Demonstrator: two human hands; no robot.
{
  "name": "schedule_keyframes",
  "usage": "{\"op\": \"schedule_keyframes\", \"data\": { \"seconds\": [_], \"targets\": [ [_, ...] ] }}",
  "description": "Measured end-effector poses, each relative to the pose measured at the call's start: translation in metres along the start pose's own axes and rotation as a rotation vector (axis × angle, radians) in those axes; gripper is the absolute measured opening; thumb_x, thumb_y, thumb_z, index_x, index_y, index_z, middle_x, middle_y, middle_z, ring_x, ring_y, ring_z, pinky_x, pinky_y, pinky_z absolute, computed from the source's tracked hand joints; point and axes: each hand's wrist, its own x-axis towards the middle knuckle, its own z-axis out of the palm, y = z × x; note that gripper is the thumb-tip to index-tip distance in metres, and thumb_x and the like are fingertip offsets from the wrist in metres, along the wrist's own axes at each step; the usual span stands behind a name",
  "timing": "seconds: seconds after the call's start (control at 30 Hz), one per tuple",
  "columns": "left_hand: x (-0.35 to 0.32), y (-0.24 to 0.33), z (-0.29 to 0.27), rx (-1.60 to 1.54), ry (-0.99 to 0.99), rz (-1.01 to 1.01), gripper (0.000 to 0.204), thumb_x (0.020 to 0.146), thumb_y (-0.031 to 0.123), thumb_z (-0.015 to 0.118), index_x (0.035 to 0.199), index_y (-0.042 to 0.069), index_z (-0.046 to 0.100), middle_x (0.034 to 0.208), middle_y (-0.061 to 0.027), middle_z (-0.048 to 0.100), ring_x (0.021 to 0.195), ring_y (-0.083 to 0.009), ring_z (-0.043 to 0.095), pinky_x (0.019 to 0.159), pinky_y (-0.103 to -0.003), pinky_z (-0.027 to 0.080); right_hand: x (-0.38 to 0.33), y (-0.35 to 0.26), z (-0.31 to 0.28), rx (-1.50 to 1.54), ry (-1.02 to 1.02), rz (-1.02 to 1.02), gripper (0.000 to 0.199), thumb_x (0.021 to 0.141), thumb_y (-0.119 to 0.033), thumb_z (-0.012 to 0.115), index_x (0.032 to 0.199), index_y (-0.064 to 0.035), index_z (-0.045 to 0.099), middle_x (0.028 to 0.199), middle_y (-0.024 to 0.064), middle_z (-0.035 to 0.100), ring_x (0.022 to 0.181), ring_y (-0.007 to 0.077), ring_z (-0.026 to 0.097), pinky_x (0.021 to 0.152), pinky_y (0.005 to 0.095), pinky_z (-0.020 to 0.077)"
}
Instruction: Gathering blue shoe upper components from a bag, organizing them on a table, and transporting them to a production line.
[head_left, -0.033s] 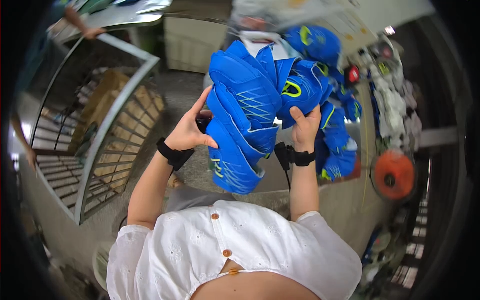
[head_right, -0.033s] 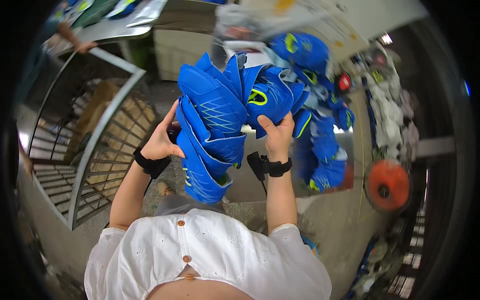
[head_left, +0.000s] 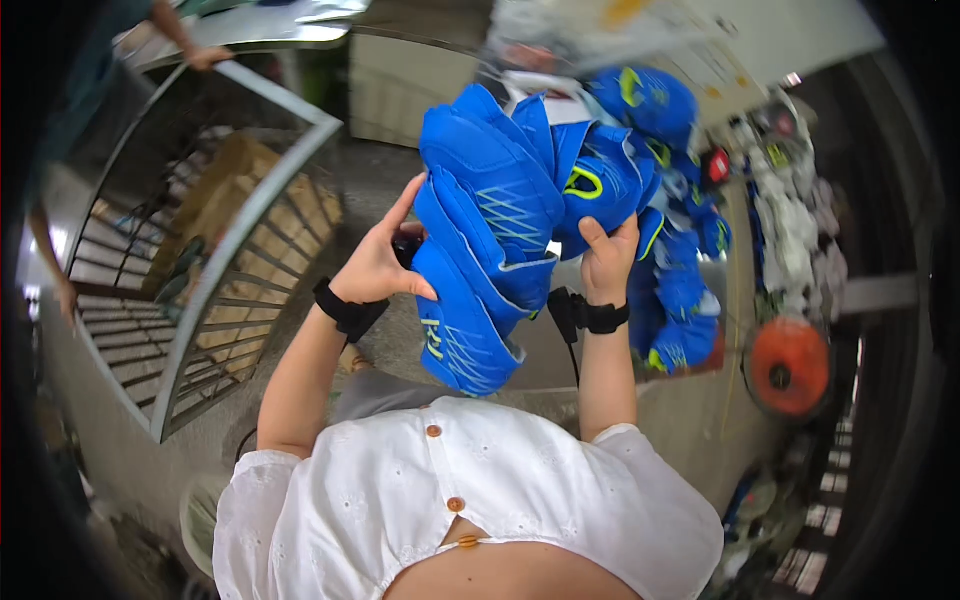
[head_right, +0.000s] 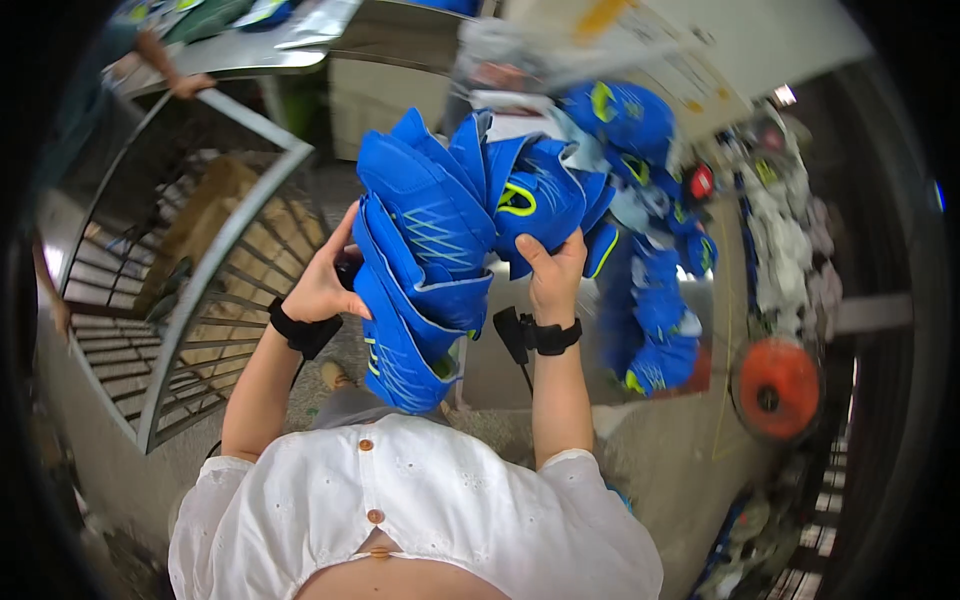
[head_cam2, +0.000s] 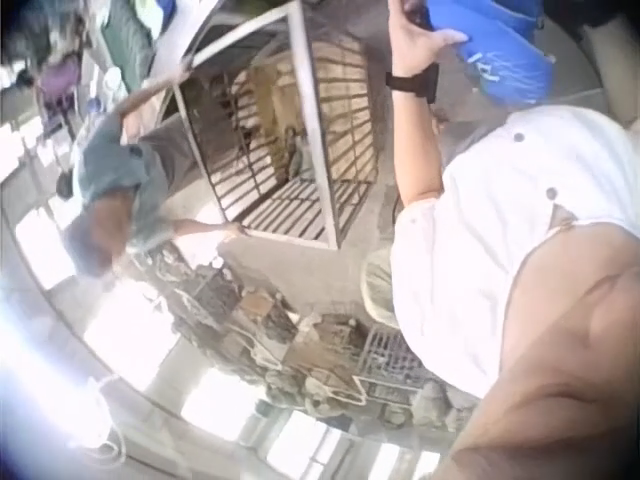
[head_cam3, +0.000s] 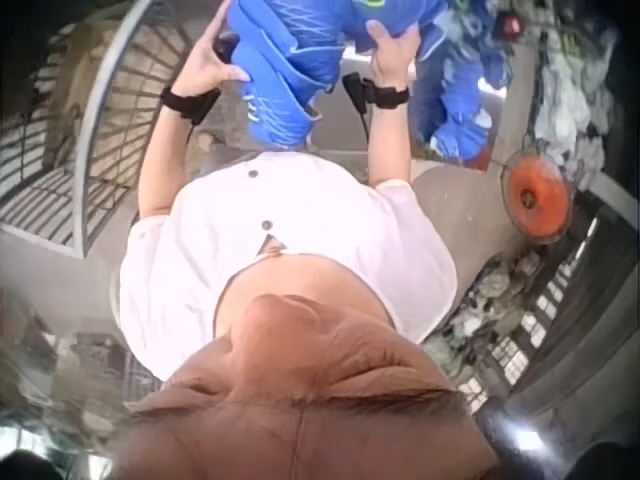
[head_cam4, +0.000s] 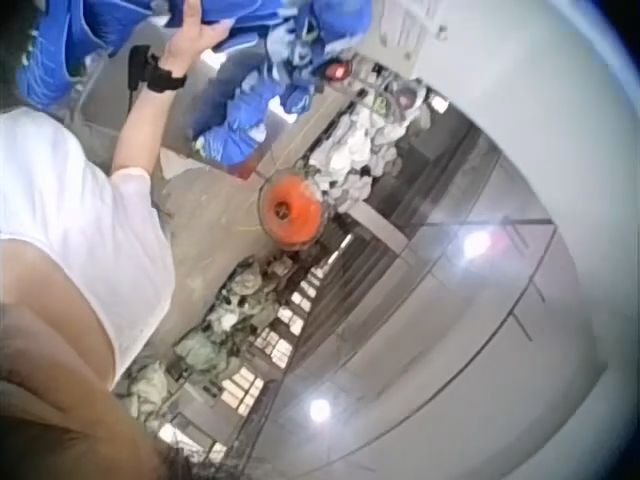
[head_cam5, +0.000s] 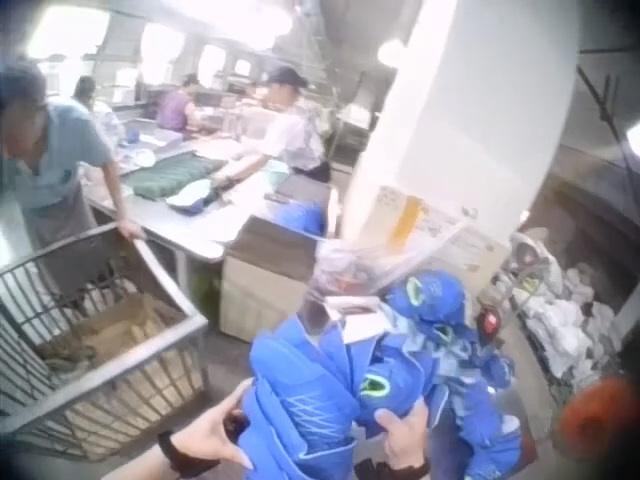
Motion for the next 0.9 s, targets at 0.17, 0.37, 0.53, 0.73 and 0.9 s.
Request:
{"op": "schedule_keyframes", "data": {
  "seconds": [0.17, 0.37, 0.53, 0.73, 0.9],
  "targets": [
    [-0.039, 0.032, 0.008, 0.336, 0.196, 0.040, 0.121, 0.047, 0.022, 0.086, 0.140, 0.009, 0.010, 0.112, -0.0113, 0.052, 0.098, -0.0190, 0.052, 0.087, -0.031, 0.039, 0.007, 0.012, 0.025, 0.175, -0.132, 0.172, 0.055, 0.073, -0.012, 0.068, 0.120, -0.0003, 0.043, 0.113, 0.0098, 0.052, 0.103, 0.0221, 0.050, 0.094, 0.0345, 0.0355],
    [-0.019, 0.006, -0.016, 0.583, 0.304, 0.144, 0.117, 0.050, 0.029, 0.084, 0.140, 0.014, 0.010, 0.097, -0.0200, 0.058, 0.089, -0.0311, 0.057, 0.081, -0.036, 0.044, 0.061, 0.078, 0.021, 0.414, -0.155, 0.355, 0.062, 0.088, -0.054, 0.032, 0.126, -0.0048, 0.038, 0.124, 0.0088, 0.048, 0.112, 0.0248, 0.046, 0.096, 0.0401, 0.0334],
    [0.015, -0.034, -0.039, 0.598, 0.428, 0.159, 0.116, 0.049, 0.027, 0.084, 0.139, 0.012, 0.013, 0.098, -0.0211, 0.057, 0.089, -0.0350, 0.057, 0.075, -0.036, 0.046, 0.117, 0.126, 0.040, 0.449, -0.147, 0.322, 0.063, 0.087, -0.053, 0.036, 0.126, -0.0035, 0.038, 0.125, 0.0100, 0.047, 0.113, 0.0256, 0.045, 0.097, 0.0406, 0.0330],
    [0.079, -0.063, -0.058, 0.669, 0.583, 0.193, 0.116, 0.051, 0.023, 0.084, 0.139, 0.010, 0.009, 0.113, -0.0198, 0.053, 0.100, -0.0303, 0.056, 0.082, -0.034, 0.047, 0.199, 0.174, 0.050, 0.397, -0.291, 0.344, 0.057, 0.087, -0.041, 0.047, 0.128, -0.0040, 0.035, 0.123, 0.0095, 0.047, 0.112, 0.0241, 0.045, 0.097, 0.0393, 0.0327],
    [0.146, -0.078, -0.077, 0.650, 0.652, 0.120, 0.118, 0.055, 0.021, 0.082, 0.139, 0.010, -0.001, 0.114, -0.0188, 0.053, 0.101, -0.0277, 0.056, 0.084, -0.034, 0.046, 0.270, 0.182, 0.049, 0.471, -0.403, 0.366, 0.047, 0.082, -0.027, 0.055, 0.118, 0.0031, 0.046, 0.114, 0.0108, 0.054, 0.104, 0.0224, 0.052, 0.093, 0.0352, 0.0379]
  ]
}}
